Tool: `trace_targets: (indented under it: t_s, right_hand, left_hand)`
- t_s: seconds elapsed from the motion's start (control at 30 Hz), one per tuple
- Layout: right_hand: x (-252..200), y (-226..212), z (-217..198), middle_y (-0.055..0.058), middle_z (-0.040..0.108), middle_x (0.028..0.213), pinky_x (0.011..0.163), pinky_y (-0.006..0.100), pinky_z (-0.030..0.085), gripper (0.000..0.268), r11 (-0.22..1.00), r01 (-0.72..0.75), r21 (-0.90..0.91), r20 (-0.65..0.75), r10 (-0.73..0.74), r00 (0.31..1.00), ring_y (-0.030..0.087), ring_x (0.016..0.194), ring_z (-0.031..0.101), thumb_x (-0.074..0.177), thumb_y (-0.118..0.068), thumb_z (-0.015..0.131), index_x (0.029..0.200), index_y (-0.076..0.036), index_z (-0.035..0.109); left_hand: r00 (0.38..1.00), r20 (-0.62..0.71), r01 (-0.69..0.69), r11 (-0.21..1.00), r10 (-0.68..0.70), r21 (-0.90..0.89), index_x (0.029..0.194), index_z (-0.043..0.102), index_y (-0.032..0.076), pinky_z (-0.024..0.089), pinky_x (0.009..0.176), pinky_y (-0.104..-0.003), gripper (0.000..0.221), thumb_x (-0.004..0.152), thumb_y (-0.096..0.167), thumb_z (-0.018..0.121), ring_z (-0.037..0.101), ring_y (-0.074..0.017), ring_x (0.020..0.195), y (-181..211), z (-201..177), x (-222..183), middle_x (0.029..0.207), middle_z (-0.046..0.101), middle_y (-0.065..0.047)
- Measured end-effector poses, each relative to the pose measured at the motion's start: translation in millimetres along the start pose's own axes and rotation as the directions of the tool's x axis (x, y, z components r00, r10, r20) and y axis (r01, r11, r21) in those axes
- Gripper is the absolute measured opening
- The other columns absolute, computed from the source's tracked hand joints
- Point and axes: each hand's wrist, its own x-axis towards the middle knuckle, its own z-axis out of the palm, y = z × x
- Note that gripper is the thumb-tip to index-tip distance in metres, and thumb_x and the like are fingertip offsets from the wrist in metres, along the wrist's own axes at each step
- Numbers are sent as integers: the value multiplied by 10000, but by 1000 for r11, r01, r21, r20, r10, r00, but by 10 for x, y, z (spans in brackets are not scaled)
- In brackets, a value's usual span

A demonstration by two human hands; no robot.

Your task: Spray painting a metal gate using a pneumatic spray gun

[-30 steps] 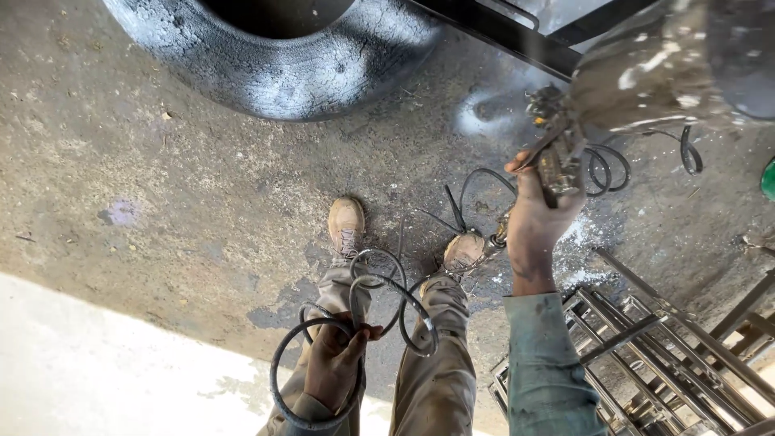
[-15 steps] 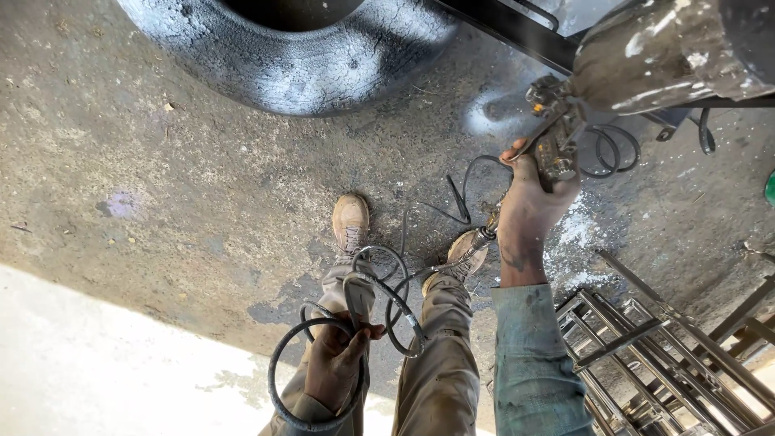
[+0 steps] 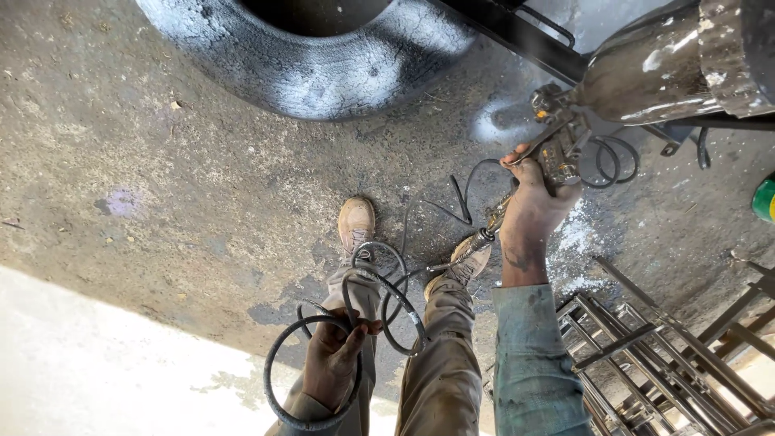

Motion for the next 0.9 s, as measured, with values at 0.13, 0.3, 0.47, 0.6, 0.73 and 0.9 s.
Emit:
trace_targets:
  t_s: [0.13,0.3,0.47,0.6,0.73,0.9]
  right_hand:
    - [-33,6,72,90,676,804,701,372,666,193,1000,-10,10,25,10,1000,171,687,664,793,95,516,848,-13,665]
    - [-181,-48,52,112,782,980,864,426,732,218,995,-35,-94,-97,26,995,208,851,795,885,102,573,1040,-23,662]
    - [-765,-195,-46,75,727,1077,1002,390,633,257,978,133,-158,187,-103,977,195,1005,730,978,86,547,1159,-66,647]
    - [-1152,-200,-187,106,694,1106,988,380,590,288,981,113,-158,316,-58,947,215,1020,690,923,110,538,1154,-46,613]
    - [-1208,-285,-95,95,672,1114,1013,364,569,252,986,129,-104,428,-73,901,215,1058,659,958,100,549,1155,-42,614]
    - [-906,-656,242,104,691,1064,996,424,636,234,950,302,71,489,-298,820,230,978,710,1016,50,546,1236,-27,569]
  left_hand:
    - [1000,15,3,1000,-3,6,1053,615,15,558,894,-434,213,909,124,728,728,-288,902,192,-46,48,926,760,-185]
    - [996,37,-84,996,83,20,1016,663,1,540,852,-357,189,933,162,717,704,-230,887,368,-168,141,931,741,-133]
    - [998,-38,-54,997,52,-56,1098,609,-16,565,864,-357,214,920,52,707,731,-252,888,316,-437,121,939,760,-183]
    - [991,-116,-60,997,65,44,1038,646,-21,553,814,-310,168,906,48,724,708,-214,848,453,-402,42,893,742,-151]
    - [983,-178,-39,999,43,29,1092,629,25,564,797,-296,232,895,56,748,716,-185,841,447,-377,0,891,755,-137]
    - [984,-169,-38,996,52,81,1008,653,7,582,793,-314,162,893,81,740,736,-201,812,627,-236,2,844,776,-141]
